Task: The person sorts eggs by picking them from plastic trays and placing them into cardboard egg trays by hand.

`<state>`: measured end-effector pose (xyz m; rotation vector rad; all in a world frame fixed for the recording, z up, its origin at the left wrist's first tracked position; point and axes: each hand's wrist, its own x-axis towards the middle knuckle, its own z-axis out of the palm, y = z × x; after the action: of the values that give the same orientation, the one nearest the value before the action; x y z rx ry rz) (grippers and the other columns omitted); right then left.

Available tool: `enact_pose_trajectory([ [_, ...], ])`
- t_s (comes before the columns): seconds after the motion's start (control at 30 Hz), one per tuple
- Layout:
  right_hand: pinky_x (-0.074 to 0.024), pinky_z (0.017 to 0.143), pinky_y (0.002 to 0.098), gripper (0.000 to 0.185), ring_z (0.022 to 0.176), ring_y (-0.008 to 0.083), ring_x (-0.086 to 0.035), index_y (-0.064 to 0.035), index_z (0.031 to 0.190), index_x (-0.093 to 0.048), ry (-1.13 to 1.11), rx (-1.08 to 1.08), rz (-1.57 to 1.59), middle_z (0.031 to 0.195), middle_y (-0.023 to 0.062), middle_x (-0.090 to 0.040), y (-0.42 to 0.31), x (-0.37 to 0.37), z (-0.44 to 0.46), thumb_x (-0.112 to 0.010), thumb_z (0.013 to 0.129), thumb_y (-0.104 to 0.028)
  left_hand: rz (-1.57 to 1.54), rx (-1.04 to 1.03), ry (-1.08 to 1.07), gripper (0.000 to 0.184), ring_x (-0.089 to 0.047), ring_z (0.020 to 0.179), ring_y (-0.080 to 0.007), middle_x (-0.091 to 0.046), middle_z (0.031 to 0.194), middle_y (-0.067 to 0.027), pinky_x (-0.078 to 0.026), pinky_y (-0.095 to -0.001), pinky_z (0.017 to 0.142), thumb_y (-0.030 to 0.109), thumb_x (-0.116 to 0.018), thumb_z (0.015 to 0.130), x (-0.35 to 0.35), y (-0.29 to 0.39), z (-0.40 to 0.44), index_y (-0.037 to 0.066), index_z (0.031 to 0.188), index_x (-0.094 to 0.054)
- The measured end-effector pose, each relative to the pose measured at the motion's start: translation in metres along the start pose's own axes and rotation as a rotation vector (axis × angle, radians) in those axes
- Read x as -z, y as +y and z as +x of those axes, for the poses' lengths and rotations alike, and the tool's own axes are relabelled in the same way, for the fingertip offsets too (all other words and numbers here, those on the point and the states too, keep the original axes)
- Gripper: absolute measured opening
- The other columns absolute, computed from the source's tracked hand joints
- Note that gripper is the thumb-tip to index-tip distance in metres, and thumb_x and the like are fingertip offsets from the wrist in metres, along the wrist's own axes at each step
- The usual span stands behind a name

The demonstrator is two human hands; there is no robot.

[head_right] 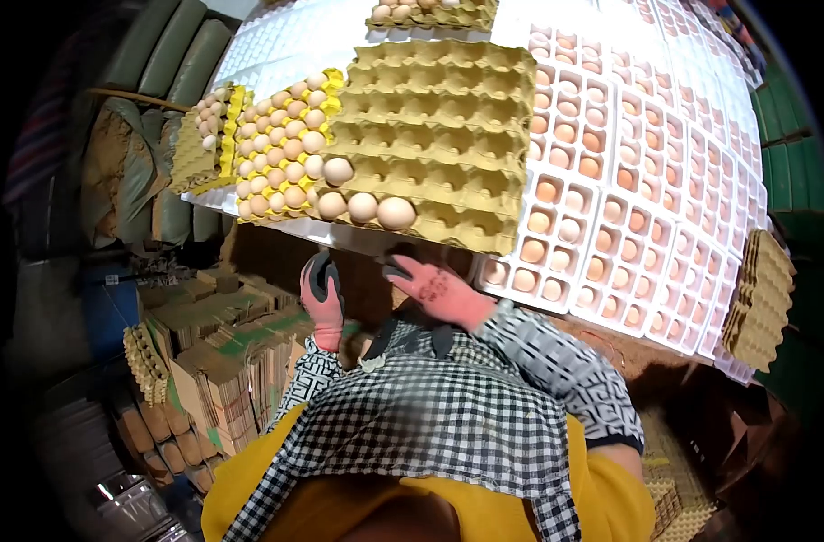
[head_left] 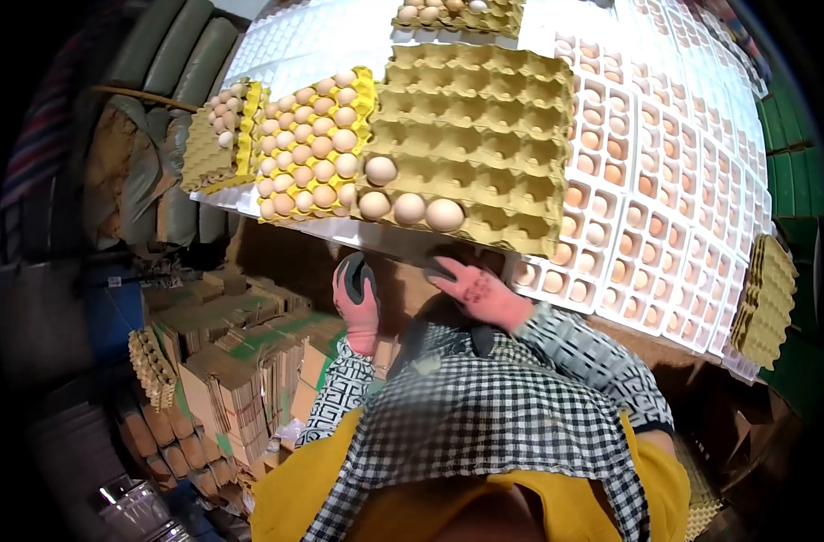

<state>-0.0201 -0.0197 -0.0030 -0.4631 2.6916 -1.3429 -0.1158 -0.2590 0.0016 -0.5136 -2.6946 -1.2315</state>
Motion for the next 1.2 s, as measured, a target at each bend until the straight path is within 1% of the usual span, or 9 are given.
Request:
enact_pose_trajectory([
  [0.07, -0.0414, 0.107, 0.0425, 0.041, 0.122, 0.0348, -0.052, -0.0048, 0.134, -0.049, 0.268, 0.281, -0.259, 0.143, 0.0196, -0.044, 0.043, -0.047, 0.043, -0.049, 0.093, -0.008, -0.047, 0.053, 0.011, 0.035, -0.057, 0.114, -0.0312, -0.061, 0.122, -0.0165, -0.041, -0.0382, 0.103, -0.001, -0.059, 0.084, 0.005, -0.006, 0.008, -0.002, 0.119, -0.061],
  [0.13, -0.0379, 0.110, 0.0411, 0.041, 0.126, 0.0304, -0.050, -0.0034, 0.136, -0.049, 0.185, -0.174, 0.688, 0.139, 0.0188, -0.050, 0.032, -0.037, 0.056, -0.051, 0.096, -0.017, -0.071, -0.020, -0.031, 0.035, -0.057, 0.115, -0.0304, -0.060, 0.123, -0.0157, -0.042, -0.0375, 0.102, 0.001, -0.060, 0.084, 0.009, -0.008, 0.022, -0.003, 0.119, -0.061],
  [0.2, -0.0405, 0.108, 0.0409, 0.043, 0.123, 0.0298, -0.053, -0.0031, 0.133, -0.051, 0.163, 0.174, -0.178, 0.132, 0.0168, -0.057, 0.016, -0.025, 0.036, -0.057, 0.096, -0.024, -0.073, -0.116, -0.071, 0.036, -0.058, 0.114, -0.0303, -0.061, 0.122, -0.0166, -0.042, -0.0374, 0.102, 0.002, -0.060, 0.084, 0.018, -0.005, 0.049, -0.004, 0.119, -0.060],
  [0.33, -0.0484, 0.098, 0.0382, 0.045, 0.110, 0.0251, -0.063, -0.0016, 0.128, -0.058, 0.024, -0.262, 0.265, 0.119, 0.0131, -0.065, -0.076, 0.087, -0.020, -0.065, 0.091, -0.026, -0.448, 0.030, -0.168, 0.037, -0.059, 0.114, -0.0276, -0.062, 0.122, -0.0172, -0.044, -0.0362, 0.100, -0.003, -0.056, 0.085, 0.031, -0.012, 0.112, -0.005, 0.122, -0.059],
  [0.43, -0.0486, 0.097, 0.0359, 0.046, 0.107, 0.0237, -0.064, 0.0009, 0.128, -0.059, 0.796, -0.308, 0.740, 0.118, 0.0133, -0.066, -0.083, 0.133, -0.069, -0.060, 0.095, -0.032, -0.879, 0.408, -0.546, 0.036, -0.054, 0.119, -0.0197, -0.058, 0.130, -0.0135, -0.041, -0.0313, 0.104, 0.000, -0.047, 0.097, 0.026, 0.008, 0.156, -0.006, 0.131, -0.052],
  [0.53, -0.0476, 0.099, 0.0356, 0.046, 0.113, 0.0248, -0.061, 0.0022, 0.133, -0.054, 1.250, -0.560, 0.514, 0.124, 0.0135, -0.062, -0.044, 0.159, -0.051, -0.045, 0.103, -0.032, -0.639, 0.087, -0.659, 0.041, -0.053, 0.122, -0.0200, -0.055, 0.134, -0.0142, -0.040, -0.0312, 0.105, -0.001, -0.047, 0.096, 0.021, 0.033, 0.191, -0.005, 0.137, -0.047],
  [0.8, -0.0399, 0.106, 0.0331, 0.048, 0.126, 0.0203, -0.051, -0.0008, 0.143, -0.043, 0.961, -0.828, 0.793, 0.142, 0.0123, -0.052, 0.044, 0.109, -0.022, -0.039, 0.104, -0.028, -0.318, -0.343, -0.836, 0.044, -0.046, 0.129, -0.0306, -0.048, 0.140, -0.0192, -0.036, -0.0353, 0.109, 0.018, -0.041, 0.102, -0.088, 0.015, 0.302, -0.001, 0.142, -0.039],
  [1.07, -0.0275, 0.116, 0.0333, 0.043, 0.140, 0.0223, -0.035, -0.0044, 0.145, -0.042, 0.820, -0.809, 0.121, 0.149, 0.0090, -0.042, 0.091, 0.057, -0.052, -0.041, 0.103, -0.014, -0.494, -0.190, -1.003, 0.066, -0.046, 0.128, -0.0271, -0.045, 0.142, -0.0179, -0.040, -0.0372, 0.106, 0.010, -0.062, 0.092, -0.091, -0.005, 0.283, 0.003, 0.148, -0.028],
  [1.2, -0.0290, 0.115, 0.0309, 0.046, 0.139, 0.0192, -0.035, -0.0027, 0.148, -0.035, 1.062, -0.723, 0.740, 0.150, 0.0095, -0.039, 0.099, 0.044, -0.036, -0.040, 0.104, -0.016, -0.538, -0.045, -0.907, 0.069, -0.046, 0.127, -0.0261, -0.045, 0.142, -0.0169, -0.040, -0.0370, 0.105, 0.011, -0.065, 0.090, -0.076, 0.013, 0.277, 0.003, 0.148, -0.029],
])
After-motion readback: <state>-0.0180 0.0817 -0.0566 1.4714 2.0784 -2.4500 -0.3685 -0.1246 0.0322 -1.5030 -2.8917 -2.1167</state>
